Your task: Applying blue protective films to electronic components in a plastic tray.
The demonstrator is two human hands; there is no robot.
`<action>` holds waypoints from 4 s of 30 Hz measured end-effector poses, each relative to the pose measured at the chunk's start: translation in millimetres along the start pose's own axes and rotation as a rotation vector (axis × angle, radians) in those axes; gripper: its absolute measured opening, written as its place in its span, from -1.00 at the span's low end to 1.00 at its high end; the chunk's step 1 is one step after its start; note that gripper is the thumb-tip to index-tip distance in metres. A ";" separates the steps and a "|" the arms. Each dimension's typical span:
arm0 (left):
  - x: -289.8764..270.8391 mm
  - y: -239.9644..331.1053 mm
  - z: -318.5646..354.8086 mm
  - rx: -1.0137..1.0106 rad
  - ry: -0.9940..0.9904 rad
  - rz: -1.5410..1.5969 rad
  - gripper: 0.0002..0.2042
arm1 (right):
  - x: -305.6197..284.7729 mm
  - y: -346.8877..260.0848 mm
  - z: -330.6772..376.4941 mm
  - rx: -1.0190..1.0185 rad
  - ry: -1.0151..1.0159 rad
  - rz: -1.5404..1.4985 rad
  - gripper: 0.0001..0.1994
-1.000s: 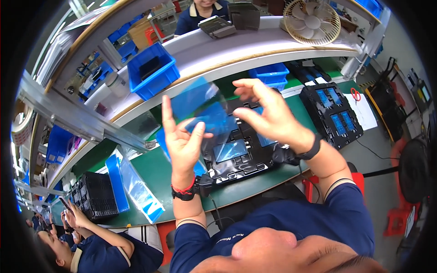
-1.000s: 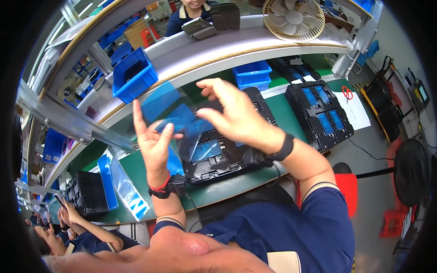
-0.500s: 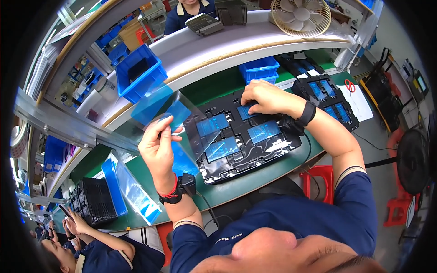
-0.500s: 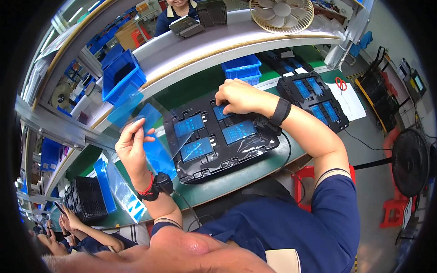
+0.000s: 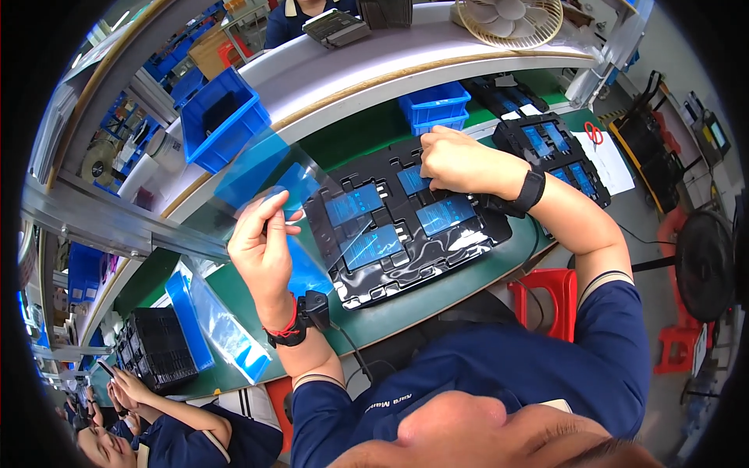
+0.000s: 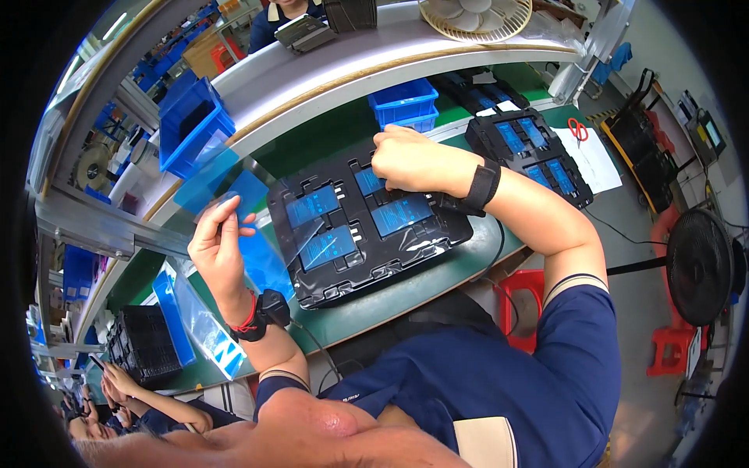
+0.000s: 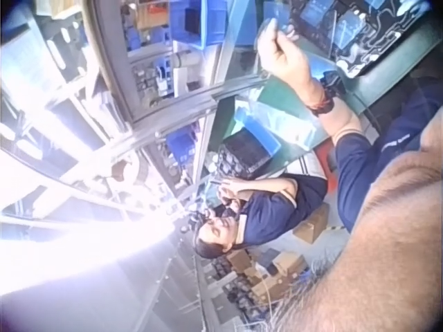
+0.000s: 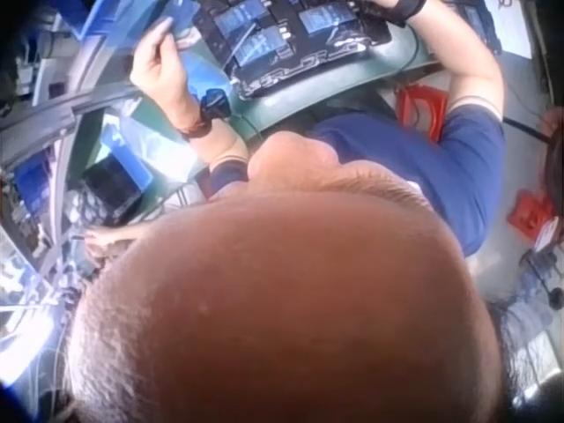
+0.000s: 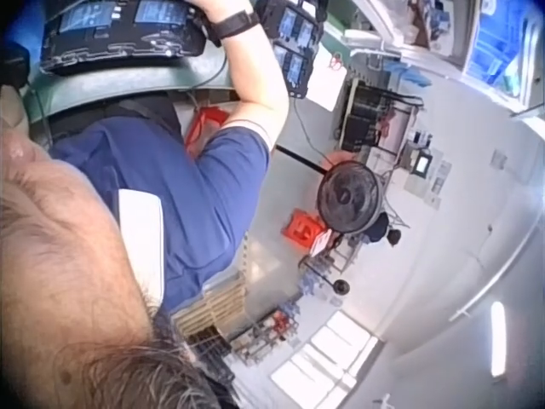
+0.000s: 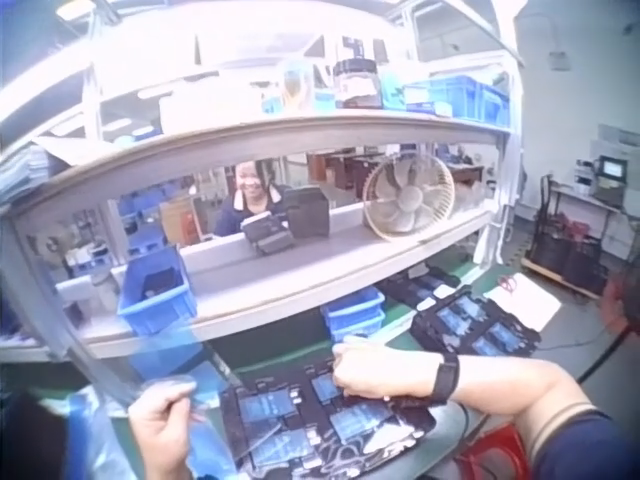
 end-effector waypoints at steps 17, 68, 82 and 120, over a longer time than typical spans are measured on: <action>4.2 -3.7 -0.8 -0.033 -0.018 0.014 -0.82 | 2.8 8.2 -1.0 -0.053 0.099 -0.014 -0.91; 13.6 -3.2 -4.1 -0.132 -0.021 0.275 -0.28 | -37.7 -16.7 40.5 0.016 0.165 -0.271 -0.76; 16.6 -4.1 -2.2 -0.144 -0.038 0.244 -0.30 | -21.2 -34.1 56.5 -0.077 -0.011 -0.145 -0.92; 20.5 -13.9 2.5 -0.081 -0.115 0.128 -0.58 | -32.7 -19.3 63.7 0.086 -0.041 -0.178 -0.78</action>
Point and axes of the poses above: each hand's wrist, its own z-axis away from the middle knuckle, its own x-axis out of the palm, y = z × x, the point moved 8 cm from there along -z, towards the middle knuckle, and after that the axes turned 12 degrees about y, right-handed, at the moved point
